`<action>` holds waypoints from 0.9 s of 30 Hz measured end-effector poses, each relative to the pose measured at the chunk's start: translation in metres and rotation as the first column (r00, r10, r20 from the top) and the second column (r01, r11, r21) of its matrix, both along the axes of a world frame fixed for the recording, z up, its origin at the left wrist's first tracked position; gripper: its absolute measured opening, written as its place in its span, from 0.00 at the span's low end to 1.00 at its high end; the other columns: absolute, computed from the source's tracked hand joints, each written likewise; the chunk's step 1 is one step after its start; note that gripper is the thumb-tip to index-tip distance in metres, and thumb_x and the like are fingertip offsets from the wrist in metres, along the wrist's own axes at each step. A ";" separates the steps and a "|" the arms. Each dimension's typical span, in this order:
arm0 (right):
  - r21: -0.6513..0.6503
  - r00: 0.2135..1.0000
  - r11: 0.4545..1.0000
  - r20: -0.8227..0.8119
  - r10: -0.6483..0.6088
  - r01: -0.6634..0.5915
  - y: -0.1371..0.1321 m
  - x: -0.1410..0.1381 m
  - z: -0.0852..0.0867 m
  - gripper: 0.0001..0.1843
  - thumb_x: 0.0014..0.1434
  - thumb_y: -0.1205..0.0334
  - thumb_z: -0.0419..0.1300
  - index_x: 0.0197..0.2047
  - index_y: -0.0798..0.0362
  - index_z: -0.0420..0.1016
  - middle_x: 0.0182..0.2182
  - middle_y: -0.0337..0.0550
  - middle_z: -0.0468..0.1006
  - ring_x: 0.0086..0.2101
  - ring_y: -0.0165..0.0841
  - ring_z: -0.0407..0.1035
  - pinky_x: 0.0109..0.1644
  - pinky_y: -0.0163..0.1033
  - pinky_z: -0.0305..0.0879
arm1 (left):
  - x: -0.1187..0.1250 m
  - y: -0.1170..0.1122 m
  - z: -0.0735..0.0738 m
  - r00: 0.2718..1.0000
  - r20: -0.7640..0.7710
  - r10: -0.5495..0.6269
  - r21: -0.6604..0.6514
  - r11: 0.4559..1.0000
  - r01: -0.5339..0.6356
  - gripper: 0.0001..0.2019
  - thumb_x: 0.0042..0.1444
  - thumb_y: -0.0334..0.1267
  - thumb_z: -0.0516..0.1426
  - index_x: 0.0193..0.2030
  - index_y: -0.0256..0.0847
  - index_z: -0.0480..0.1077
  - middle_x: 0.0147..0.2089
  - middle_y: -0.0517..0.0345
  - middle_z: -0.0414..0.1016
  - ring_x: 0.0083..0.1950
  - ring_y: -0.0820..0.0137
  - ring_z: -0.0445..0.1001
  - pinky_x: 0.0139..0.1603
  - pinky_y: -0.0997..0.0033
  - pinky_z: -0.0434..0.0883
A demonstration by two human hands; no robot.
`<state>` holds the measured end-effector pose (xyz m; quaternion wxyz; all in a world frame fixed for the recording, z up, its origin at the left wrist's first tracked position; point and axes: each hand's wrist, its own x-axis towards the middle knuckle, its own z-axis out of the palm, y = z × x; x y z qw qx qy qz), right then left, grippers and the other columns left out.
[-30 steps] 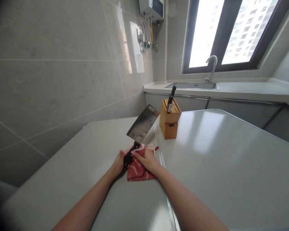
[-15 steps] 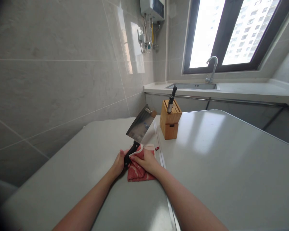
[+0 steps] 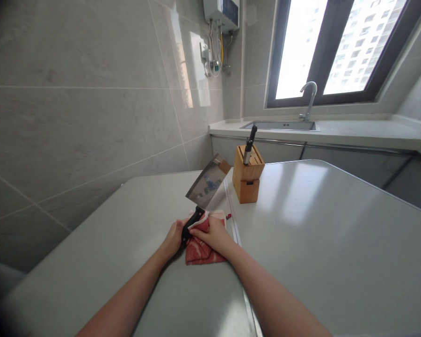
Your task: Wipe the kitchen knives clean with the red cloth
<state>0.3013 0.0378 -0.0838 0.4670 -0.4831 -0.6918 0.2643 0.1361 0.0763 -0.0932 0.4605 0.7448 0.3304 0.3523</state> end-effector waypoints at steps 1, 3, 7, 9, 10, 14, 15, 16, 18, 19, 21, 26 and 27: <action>-0.001 1.000 1.000 0.002 -0.011 0.011 0.000 0.000 0.000 0.17 0.51 0.54 0.62 0.44 0.50 0.74 0.42 0.44 0.78 0.43 0.40 0.71 0.50 0.45 0.64 | 0.000 0.000 0.001 1.000 -0.002 -0.004 0.006 1.000 0.004 0.44 0.54 0.66 0.31 0.48 0.31 0.72 0.17 0.61 0.62 0.19 0.74 0.58 0.20 0.76 0.57; 0.007 1.000 1.000 -0.001 -0.023 0.023 0.001 0.000 -0.001 0.17 0.51 0.54 0.62 0.44 0.50 0.74 0.42 0.44 0.78 0.43 0.40 0.71 0.50 0.44 0.65 | 0.001 -0.001 0.003 1.000 -0.005 -0.008 0.015 1.000 0.008 0.43 0.54 0.66 0.31 0.49 0.31 0.71 0.17 0.61 0.62 0.19 0.74 0.58 0.20 0.76 0.57; 0.019 0.999 0.999 0.000 -0.043 0.043 0.002 0.000 -0.002 0.14 0.53 0.53 0.60 0.41 0.51 0.75 0.40 0.44 0.79 0.42 0.39 0.72 0.49 0.44 0.65 | 0.001 -0.001 0.004 1.000 -0.011 -0.008 0.032 0.999 0.008 0.44 0.54 0.66 0.32 0.49 0.31 0.72 0.17 0.61 0.62 0.19 0.74 0.58 0.20 0.76 0.57; 0.019 0.999 0.999 0.007 -0.046 0.046 0.002 0.000 -0.002 0.14 0.54 0.54 0.59 0.40 0.51 0.75 0.39 0.44 0.79 0.41 0.39 0.72 0.48 0.44 0.65 | 0.001 -0.001 0.003 1.000 -0.010 -0.004 0.035 0.999 0.004 0.44 0.54 0.66 0.32 0.48 0.31 0.72 0.17 0.61 0.61 0.18 0.74 0.58 0.19 0.77 0.56; 0.021 0.999 0.999 0.007 -0.042 0.042 0.002 0.000 -0.002 0.13 0.54 0.54 0.59 0.40 0.51 0.75 0.38 0.44 0.79 0.40 0.39 0.72 0.48 0.44 0.66 | 0.001 -0.001 0.003 1.000 -0.008 -0.003 0.033 0.999 0.003 0.43 0.54 0.66 0.32 0.48 0.30 0.72 0.17 0.61 0.62 0.18 0.75 0.57 0.19 0.77 0.56; 0.032 0.999 0.999 0.008 -0.044 0.044 0.002 0.000 -0.001 0.13 0.54 0.55 0.59 0.40 0.51 0.76 0.38 0.43 0.80 0.39 0.39 0.72 0.46 0.43 0.66 | 0.001 -0.001 0.003 1.000 0.002 -0.001 0.036 0.999 0.001 0.43 0.54 0.66 0.32 0.47 0.30 0.72 0.18 0.61 0.62 0.19 0.75 0.57 0.20 0.77 0.57; 0.031 0.999 0.998 0.010 -0.047 0.047 0.002 0.000 -0.001 0.12 0.54 0.55 0.59 0.39 0.51 0.76 0.37 0.43 0.80 0.39 0.39 0.72 0.46 0.43 0.67 | 0.001 -0.001 0.003 1.000 0.004 0.000 0.035 0.999 0.000 0.43 0.54 0.66 0.32 0.46 0.30 0.72 0.18 0.61 0.62 0.19 0.75 0.57 0.20 0.77 0.57; 0.029 0.999 0.998 0.013 -0.050 0.050 0.002 0.000 -0.001 0.12 0.54 0.55 0.58 0.39 0.51 0.76 0.37 0.43 0.80 0.39 0.39 0.72 0.45 0.43 0.67 | 0.001 -0.001 0.002 1.000 0.003 0.000 0.033 0.999 0.000 0.43 0.55 0.66 0.32 0.46 0.30 0.72 0.18 0.61 0.62 0.19 0.75 0.57 0.20 0.77 0.57; 0.025 0.998 0.998 0.012 -0.054 0.053 0.002 -0.001 -0.002 0.11 0.54 0.55 0.58 0.38 0.51 0.76 0.36 0.43 0.80 0.38 0.38 0.73 0.45 0.42 0.67 | 0.001 -0.001 0.002 1.000 -0.003 0.001 0.027 1.000 -0.001 0.43 0.55 0.65 0.32 0.45 0.29 0.72 0.18 0.61 0.61 0.18 0.75 0.58 0.19 0.77 0.56; 0.025 0.998 0.998 0.008 -0.055 0.055 0.002 -0.001 -0.002 0.11 0.54 0.55 0.58 0.37 0.52 0.76 0.36 0.43 0.80 0.38 0.38 0.73 0.45 0.42 0.66 | 0.001 0.000 0.002 1.000 -0.007 0.003 0.026 1.000 -0.003 0.43 0.55 0.65 0.32 0.44 0.29 0.72 0.18 0.61 0.61 0.19 0.75 0.58 0.19 0.77 0.56; 0.024 0.999 0.999 -0.003 -0.049 0.049 0.002 -0.001 -0.002 0.11 0.54 0.55 0.58 0.37 0.52 0.75 0.36 0.43 0.80 0.38 0.37 0.72 0.46 0.42 0.66 | 0.001 0.000 0.001 1.000 -0.010 0.009 0.022 1.000 -0.009 0.43 0.55 0.66 0.32 0.43 0.29 0.73 0.18 0.61 0.61 0.19 0.75 0.58 0.19 0.77 0.56; 0.024 0.999 0.998 -0.009 -0.052 0.052 0.001 -0.001 -0.001 0.11 0.54 0.56 0.58 0.37 0.52 0.75 0.36 0.43 0.79 0.38 0.37 0.72 0.46 0.41 0.66 | 0.001 0.000 -0.001 1.000 -0.006 0.023 0.010 1.000 -0.023 0.42 0.54 0.66 0.33 0.38 0.30 0.72 0.17 0.61 0.61 0.18 0.74 0.58 0.19 0.77 0.56; 0.028 0.999 0.998 -0.010 -0.054 0.054 0.001 -0.001 0.000 0.10 0.54 0.57 0.57 0.37 0.52 0.75 0.36 0.43 0.79 0.38 0.37 0.72 0.46 0.41 0.66 | 0.001 0.000 -0.001 1.000 -0.005 0.026 0.010 1.000 -0.026 0.42 0.54 0.66 0.32 0.37 0.30 0.72 0.17 0.61 0.62 0.18 0.75 0.58 0.19 0.77 0.56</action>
